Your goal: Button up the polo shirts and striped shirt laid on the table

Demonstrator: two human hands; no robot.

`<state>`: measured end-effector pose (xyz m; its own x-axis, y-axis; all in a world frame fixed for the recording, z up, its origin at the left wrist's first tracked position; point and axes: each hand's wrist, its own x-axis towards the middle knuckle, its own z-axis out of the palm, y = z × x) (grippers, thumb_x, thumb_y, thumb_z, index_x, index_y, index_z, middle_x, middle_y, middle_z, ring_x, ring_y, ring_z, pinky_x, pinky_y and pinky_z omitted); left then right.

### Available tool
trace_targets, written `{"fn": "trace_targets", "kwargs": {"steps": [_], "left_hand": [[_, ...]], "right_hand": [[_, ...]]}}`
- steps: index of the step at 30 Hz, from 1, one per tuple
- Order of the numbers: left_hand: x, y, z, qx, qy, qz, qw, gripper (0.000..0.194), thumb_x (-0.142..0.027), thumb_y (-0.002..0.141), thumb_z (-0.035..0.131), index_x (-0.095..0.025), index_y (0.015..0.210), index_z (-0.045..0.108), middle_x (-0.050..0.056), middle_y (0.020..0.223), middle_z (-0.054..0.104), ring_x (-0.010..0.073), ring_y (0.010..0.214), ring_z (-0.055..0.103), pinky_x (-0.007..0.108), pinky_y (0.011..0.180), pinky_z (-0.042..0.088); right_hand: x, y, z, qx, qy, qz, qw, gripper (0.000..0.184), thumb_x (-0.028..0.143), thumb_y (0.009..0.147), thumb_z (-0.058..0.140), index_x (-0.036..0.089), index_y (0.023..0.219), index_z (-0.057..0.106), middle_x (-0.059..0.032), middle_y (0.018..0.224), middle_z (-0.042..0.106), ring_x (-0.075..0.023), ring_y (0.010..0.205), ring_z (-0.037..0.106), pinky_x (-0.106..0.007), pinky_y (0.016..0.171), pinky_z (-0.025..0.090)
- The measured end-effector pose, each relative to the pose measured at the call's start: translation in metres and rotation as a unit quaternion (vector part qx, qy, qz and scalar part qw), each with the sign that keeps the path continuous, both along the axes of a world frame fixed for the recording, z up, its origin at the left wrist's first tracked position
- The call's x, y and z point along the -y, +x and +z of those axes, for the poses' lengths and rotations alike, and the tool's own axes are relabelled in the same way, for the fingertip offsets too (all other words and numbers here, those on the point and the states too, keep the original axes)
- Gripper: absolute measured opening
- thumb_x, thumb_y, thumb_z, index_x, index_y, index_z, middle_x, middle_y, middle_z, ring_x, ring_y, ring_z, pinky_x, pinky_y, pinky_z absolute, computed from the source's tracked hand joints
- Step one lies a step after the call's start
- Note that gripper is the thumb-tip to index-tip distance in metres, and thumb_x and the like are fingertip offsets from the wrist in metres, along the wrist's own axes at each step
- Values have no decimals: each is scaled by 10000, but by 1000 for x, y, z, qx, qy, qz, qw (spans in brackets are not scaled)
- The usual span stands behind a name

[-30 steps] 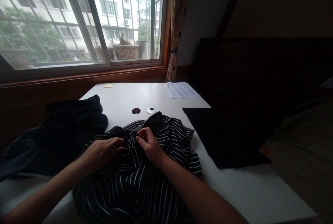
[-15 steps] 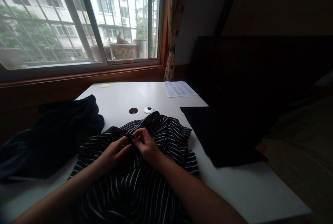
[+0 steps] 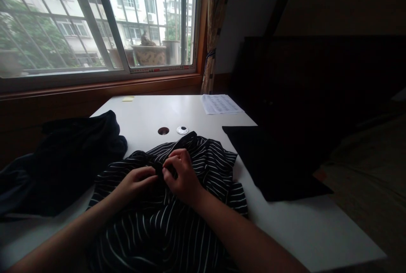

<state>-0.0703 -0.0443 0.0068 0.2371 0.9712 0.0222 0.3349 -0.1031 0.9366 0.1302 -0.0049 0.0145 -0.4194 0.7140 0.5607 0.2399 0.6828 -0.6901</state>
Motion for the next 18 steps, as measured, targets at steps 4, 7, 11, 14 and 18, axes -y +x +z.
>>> {"fn": "trace_targets", "kwargs": {"steps": [4, 7, 11, 14, 18], "left_hand": [[0, 0, 4, 1, 19, 8, 1000, 278, -395, 884, 609, -146, 760, 623, -1, 707, 549, 148, 675, 515, 234, 601, 404], [0, -1, 2, 37, -5, 27, 999, 299, -415, 861, 624, -150, 733, 572, -19, 682, 490, 130, 626, 471, 223, 554, 378], [-1, -4, -1, 69, -28, 33, 997, 291, -419, 852, 632, -151, 761, 566, -22, 678, 474, 122, 611, 443, 210, 525, 349], [-1, -5, -2, 71, -22, 23, 997, 277, -400, 857, 632, -147, 760, 576, -15, 694, 495, 128, 639, 463, 212, 548, 366], [-2, -6, -3, 104, -31, 12, 994, 255, -380, 863, 632, -141, 781, 596, -12, 694, 513, 130, 642, 479, 217, 563, 373]], "right_hand": [[4, 0, 3, 100, 44, 20, 994, 219, 333, 780, 740, 237, 931, 615, -62, 998, 532, -254, 976, 508, -433, 897, 454], [-2, -1, -3, 125, 23, 33, 991, 179, 295, 818, 714, 232, 949, 610, -47, 950, 572, -230, 924, 540, -396, 856, 464], [-11, 0, -9, 97, -33, 86, 991, 72, 228, 883, 658, 228, 948, 629, -20, 893, 604, -186, 853, 584, -327, 788, 465], [-13, 1, -8, 60, -74, 101, 990, 53, 171, 877, 649, 223, 875, 641, -2, 848, 607, -166, 807, 595, -297, 748, 459], [-12, 0, -5, 25, -121, 90, 988, 85, 129, 843, 656, 213, 831, 649, 7, 817, 614, -160, 789, 592, -285, 729, 448]]}}
